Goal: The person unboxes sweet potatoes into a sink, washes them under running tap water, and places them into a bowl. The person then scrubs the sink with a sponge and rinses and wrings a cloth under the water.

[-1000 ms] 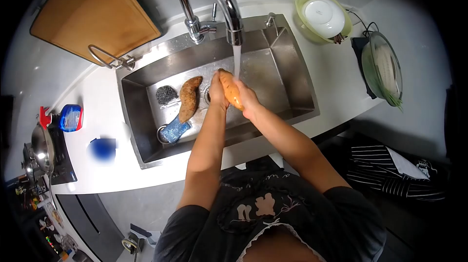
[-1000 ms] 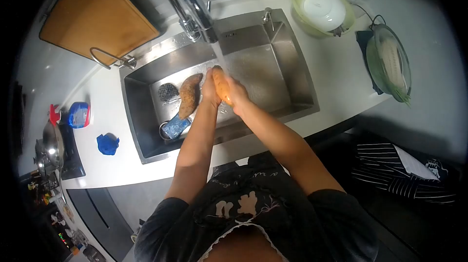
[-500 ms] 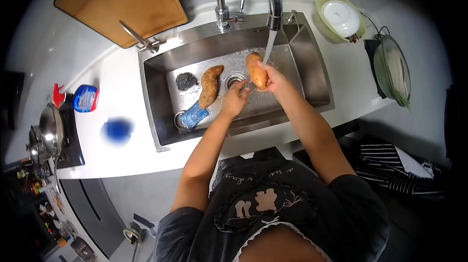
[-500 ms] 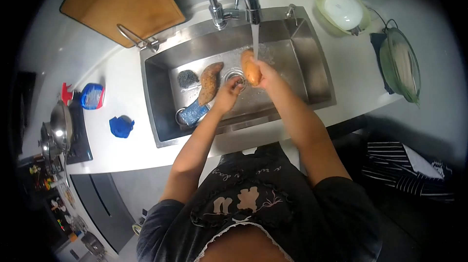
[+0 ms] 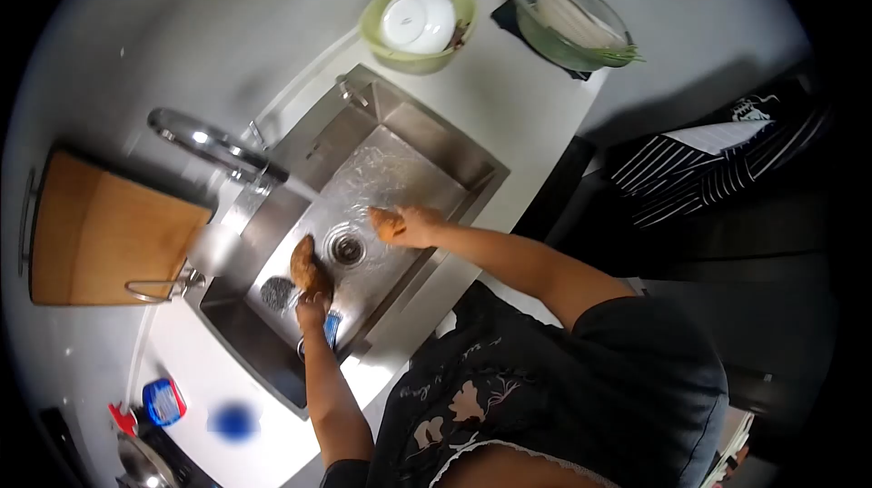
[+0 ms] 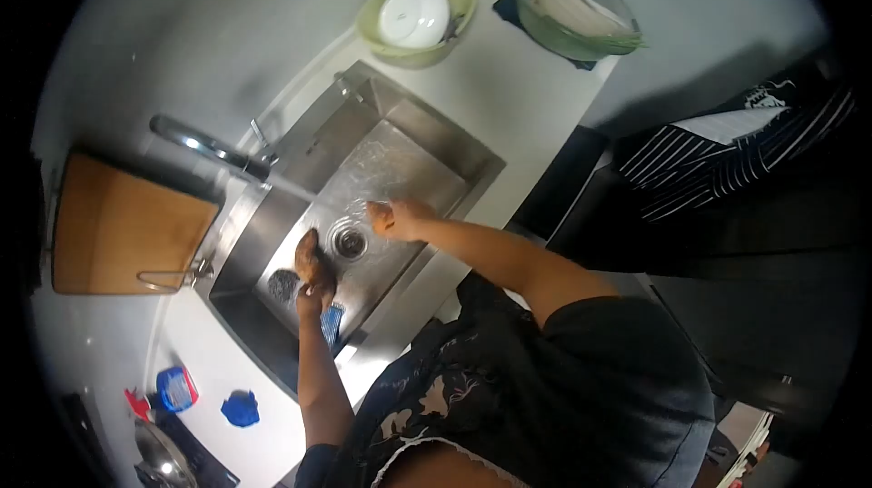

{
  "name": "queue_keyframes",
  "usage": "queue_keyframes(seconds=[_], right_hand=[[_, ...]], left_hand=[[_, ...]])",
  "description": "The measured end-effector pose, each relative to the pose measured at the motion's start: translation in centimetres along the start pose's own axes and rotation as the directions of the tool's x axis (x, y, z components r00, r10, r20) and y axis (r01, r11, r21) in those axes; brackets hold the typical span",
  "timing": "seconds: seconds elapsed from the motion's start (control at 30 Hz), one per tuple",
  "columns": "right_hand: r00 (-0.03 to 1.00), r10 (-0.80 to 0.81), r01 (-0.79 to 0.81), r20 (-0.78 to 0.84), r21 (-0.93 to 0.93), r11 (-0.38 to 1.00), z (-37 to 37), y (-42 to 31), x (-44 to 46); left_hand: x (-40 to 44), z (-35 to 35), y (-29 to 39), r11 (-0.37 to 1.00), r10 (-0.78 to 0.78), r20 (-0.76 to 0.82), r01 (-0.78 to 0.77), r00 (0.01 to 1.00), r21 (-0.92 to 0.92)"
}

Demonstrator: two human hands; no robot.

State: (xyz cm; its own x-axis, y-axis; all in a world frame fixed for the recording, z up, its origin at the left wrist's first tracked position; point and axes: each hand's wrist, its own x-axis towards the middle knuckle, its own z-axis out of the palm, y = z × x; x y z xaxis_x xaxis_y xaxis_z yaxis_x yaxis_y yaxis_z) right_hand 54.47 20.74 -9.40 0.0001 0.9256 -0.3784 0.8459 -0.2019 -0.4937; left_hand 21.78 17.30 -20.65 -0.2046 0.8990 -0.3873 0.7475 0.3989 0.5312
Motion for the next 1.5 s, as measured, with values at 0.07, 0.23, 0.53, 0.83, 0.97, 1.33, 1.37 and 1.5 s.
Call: queue_keyframes(seconds=[0.07,0.23,0.53,0.83,0.97,1.33,1.37,1.5], right_hand=[[0.996,0.037,-0.035,0.083,-0.021,0.999,-0.4,0.8,-0.1],[0.987,-0.046,0.032,0.153,0.096,0.995,-4.5,3.8,0.9],[0.858,-0.052,0.249,-0.512,0.325,0.912,-35.1,12.7,-4.2],[0.638,0.274,-0.206,-0.720,0.183,0.961,-51.4,29.8,4.8],[0.705,0.105,-0.170,-0.702,-0.024,0.985,-50.9,37.0,8.9],[0.907,0.282,-0.216,-0.313,0.229,0.949,-53.1,43.5,13.9],[0.871,0.200,-0.134,-0.448,0.176,0.975,-53.5,42.9,13.0],[0.524,0.009,0.111,-0.852,0.078,0.991,-47.3,29.9,4.5]], left_hand=[[0.3,0.0,1.4,0.999,-0.048,0.023,0.048,0.999,-0.014],[1.5,0.6,2.2,0.999,-0.050,-0.015,0.050,0.999,-0.008],[1.1,1.8,-4.3,0.952,-0.260,-0.122,0.276,0.958,0.136],[-2.0,2.6,-3.4,0.926,-0.330,-0.232,0.362,0.915,0.109],[-3.5,1.7,-1.5,0.880,-0.413,-0.246,0.454,0.877,0.138],[-2.0,2.9,1.1,0.876,-0.411,-0.276,0.460,0.869,0.144],[-1.6,2.7,1.8,0.868,-0.433,-0.229,0.472,0.872,0.156],[0.3,2.3,4.7,0.805,-0.500,-0.196,0.536,0.843,0.253]])
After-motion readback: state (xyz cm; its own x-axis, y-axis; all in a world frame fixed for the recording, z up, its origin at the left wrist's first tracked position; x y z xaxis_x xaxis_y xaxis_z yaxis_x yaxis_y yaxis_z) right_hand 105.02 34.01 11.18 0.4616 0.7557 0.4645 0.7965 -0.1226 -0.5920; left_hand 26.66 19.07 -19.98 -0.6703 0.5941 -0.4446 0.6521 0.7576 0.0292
